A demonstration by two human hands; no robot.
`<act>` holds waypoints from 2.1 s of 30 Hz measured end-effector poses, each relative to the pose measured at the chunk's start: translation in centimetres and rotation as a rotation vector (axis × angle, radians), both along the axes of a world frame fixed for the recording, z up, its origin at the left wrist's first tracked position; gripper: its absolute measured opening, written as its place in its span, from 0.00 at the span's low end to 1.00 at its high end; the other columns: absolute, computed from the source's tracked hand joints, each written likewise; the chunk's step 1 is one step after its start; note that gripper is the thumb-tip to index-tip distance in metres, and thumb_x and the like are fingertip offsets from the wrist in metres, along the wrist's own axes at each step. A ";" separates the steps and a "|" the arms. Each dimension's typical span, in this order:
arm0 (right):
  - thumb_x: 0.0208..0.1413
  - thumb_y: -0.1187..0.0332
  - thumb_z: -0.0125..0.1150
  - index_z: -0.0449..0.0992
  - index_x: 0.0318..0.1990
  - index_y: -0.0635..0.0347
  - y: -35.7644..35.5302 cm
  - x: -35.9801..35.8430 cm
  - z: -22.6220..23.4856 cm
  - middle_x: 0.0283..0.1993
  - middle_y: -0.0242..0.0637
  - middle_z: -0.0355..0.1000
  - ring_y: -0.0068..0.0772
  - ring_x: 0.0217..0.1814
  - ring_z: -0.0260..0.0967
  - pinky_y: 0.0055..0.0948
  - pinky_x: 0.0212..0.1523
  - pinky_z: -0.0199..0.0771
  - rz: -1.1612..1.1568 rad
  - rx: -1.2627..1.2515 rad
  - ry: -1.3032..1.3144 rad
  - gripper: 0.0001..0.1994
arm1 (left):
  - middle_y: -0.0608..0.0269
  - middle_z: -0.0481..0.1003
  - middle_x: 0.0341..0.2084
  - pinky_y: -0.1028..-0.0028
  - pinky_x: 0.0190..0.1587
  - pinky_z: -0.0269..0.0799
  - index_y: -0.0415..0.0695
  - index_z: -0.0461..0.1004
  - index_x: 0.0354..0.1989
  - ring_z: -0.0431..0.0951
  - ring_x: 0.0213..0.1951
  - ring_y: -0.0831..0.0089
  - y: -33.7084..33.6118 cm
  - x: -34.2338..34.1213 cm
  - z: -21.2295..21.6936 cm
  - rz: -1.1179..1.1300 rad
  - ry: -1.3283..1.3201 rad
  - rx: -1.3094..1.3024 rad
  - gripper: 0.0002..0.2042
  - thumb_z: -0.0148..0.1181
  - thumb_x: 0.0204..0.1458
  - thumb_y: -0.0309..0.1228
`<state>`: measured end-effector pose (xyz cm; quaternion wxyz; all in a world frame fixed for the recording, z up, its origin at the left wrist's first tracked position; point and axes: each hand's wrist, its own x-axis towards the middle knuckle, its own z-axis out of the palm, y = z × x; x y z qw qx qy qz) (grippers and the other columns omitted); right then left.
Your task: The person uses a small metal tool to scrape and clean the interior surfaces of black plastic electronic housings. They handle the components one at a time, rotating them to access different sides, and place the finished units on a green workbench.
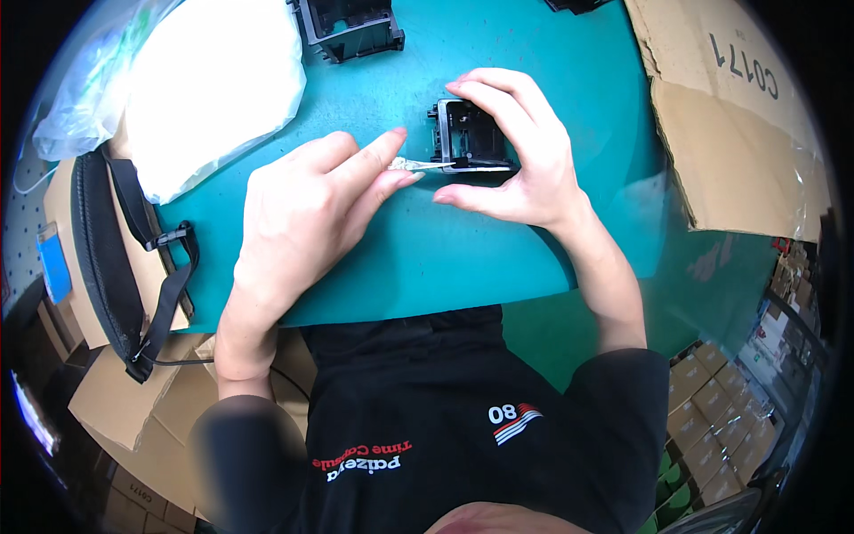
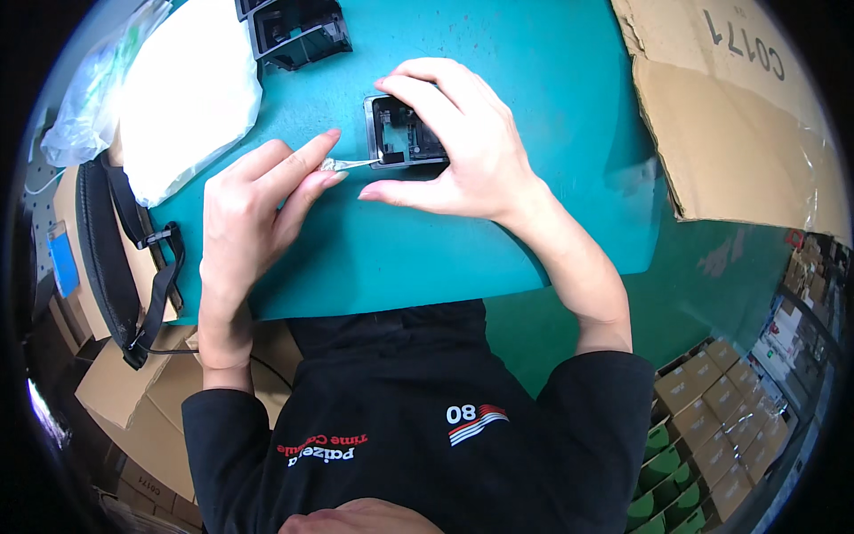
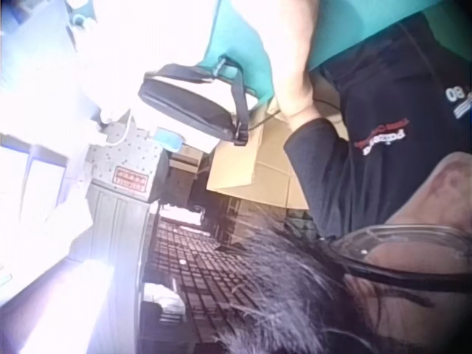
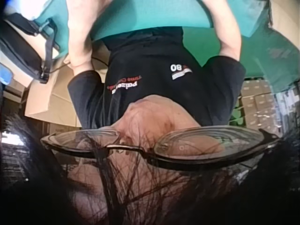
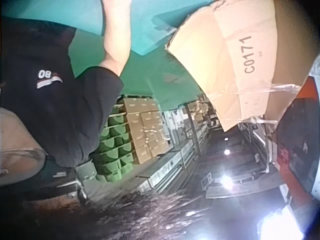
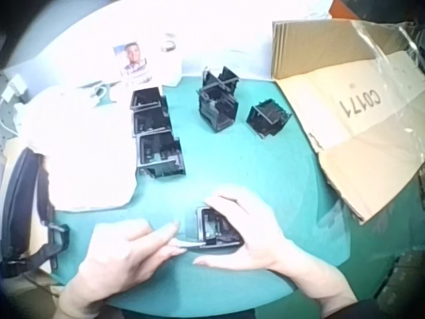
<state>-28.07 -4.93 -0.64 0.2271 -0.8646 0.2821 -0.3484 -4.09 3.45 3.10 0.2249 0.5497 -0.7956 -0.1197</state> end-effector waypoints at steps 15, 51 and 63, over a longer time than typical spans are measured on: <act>0.37 0.55 0.86 0.78 0.51 0.61 0.1 0.6 -0.7 0.44 0.42 0.76 0.45 0.45 0.76 0.37 0.47 0.79 0.002 0.013 -0.031 0.34 | 0.63 0.69 0.20 0.67 0.22 0.65 0.49 0.85 0.46 0.70 0.18 0.66 0.1 -0.4 1.0 0.003 -0.043 0.076 0.10 0.70 0.57 0.35; 0.36 0.56 0.87 0.78 0.50 0.62 0.2 0.7 -0.9 0.42 0.41 0.76 0.43 0.43 0.75 0.35 0.45 0.79 0.008 0.032 -0.067 0.34 | 0.64 0.68 0.19 0.64 0.21 0.69 0.52 0.80 0.31 0.76 0.20 0.61 -0.4 -1.0 1.6 0.015 -0.128 0.092 0.11 0.63 0.62 0.43; 0.36 0.56 0.87 0.78 0.50 0.62 0.1 0.6 -1.0 0.43 0.42 0.76 0.44 0.43 0.75 0.35 0.46 0.79 0.012 0.022 -0.068 0.34 | 0.64 0.68 0.19 0.65 0.21 0.69 0.53 0.82 0.35 0.75 0.19 0.62 -0.2 -0.5 1.1 0.004 -0.050 0.115 0.08 0.65 0.60 0.42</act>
